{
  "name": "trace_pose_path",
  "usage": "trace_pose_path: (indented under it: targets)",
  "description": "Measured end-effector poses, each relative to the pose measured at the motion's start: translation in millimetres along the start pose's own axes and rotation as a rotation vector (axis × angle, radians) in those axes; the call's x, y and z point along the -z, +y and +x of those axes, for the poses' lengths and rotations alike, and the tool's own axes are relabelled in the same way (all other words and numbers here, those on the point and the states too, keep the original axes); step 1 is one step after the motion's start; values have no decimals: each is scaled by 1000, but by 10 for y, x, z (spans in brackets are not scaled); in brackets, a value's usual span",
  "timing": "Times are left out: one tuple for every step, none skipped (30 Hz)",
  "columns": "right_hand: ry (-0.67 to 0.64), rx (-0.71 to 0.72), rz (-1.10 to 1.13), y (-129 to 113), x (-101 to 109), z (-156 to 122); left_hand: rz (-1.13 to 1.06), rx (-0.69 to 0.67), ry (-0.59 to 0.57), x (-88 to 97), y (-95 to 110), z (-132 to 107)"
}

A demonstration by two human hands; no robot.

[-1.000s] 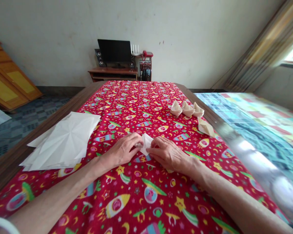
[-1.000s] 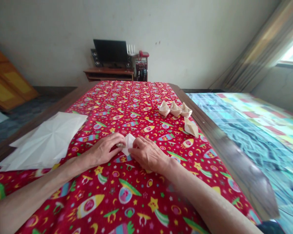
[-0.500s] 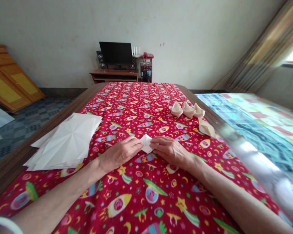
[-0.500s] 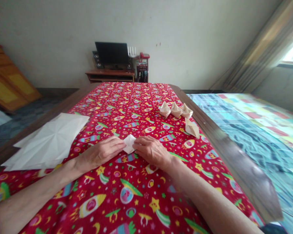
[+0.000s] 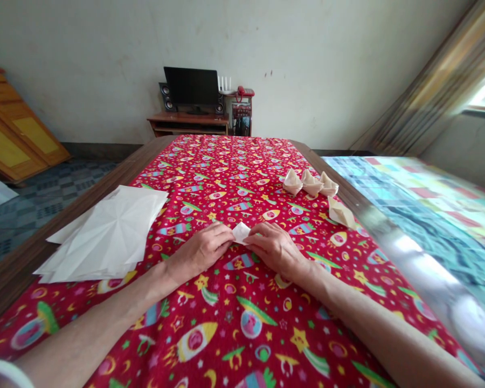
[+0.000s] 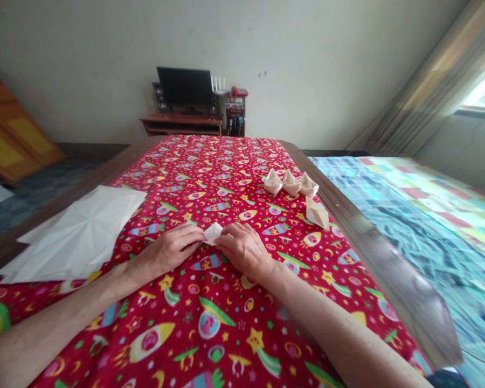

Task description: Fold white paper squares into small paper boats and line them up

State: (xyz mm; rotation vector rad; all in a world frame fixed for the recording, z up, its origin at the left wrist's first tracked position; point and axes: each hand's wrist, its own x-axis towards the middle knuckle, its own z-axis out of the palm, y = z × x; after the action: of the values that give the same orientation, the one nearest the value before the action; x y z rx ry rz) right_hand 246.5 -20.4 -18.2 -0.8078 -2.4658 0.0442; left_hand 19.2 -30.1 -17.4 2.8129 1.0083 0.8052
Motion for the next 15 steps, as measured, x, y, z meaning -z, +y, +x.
trace_pose_path:
  targets:
    - [12,-10,29,10,-9,1,-16,2,7,0,-4,-3]
    - [20,-27,57,21,-17,2,-35,9,22,-2,-10,-5]
    - [22,-46,82,30,-23,2,-53,25,39,-5,-16,-6]
    - [21,-65,100,37,-27,2,-71,50,56,-9,-23,-6]
    - [19,-86,113,41,-28,4,-86,82,71,-14,-32,-5]
    - [14,-103,122,42,-26,6,-98,116,82,-20,-41,-3]
    - [11,-119,129,40,-22,9,-104,150,92,-27,-51,1]
    - [11,-138,133,36,-16,13,-107,185,101,-34,-62,4]
    - [13,-161,133,31,-9,18,-108,218,110,-41,-73,9]
    - [15,-187,128,25,-3,24,-106,249,116,-49,-82,13]
    - [14,-215,119,20,3,31,-104,280,115,-56,-90,18]
    - [10,-244,107,15,9,39,-102,307,110,-61,-96,23]
    - [2,-273,93,12,15,49,-101,329,101,-65,-100,28]
    - [-12,-301,80,9,20,59,-99,345,92,-68,-101,33]
    - [-30,-329,70,7,25,70,-96,355,87,-68,-100,37]
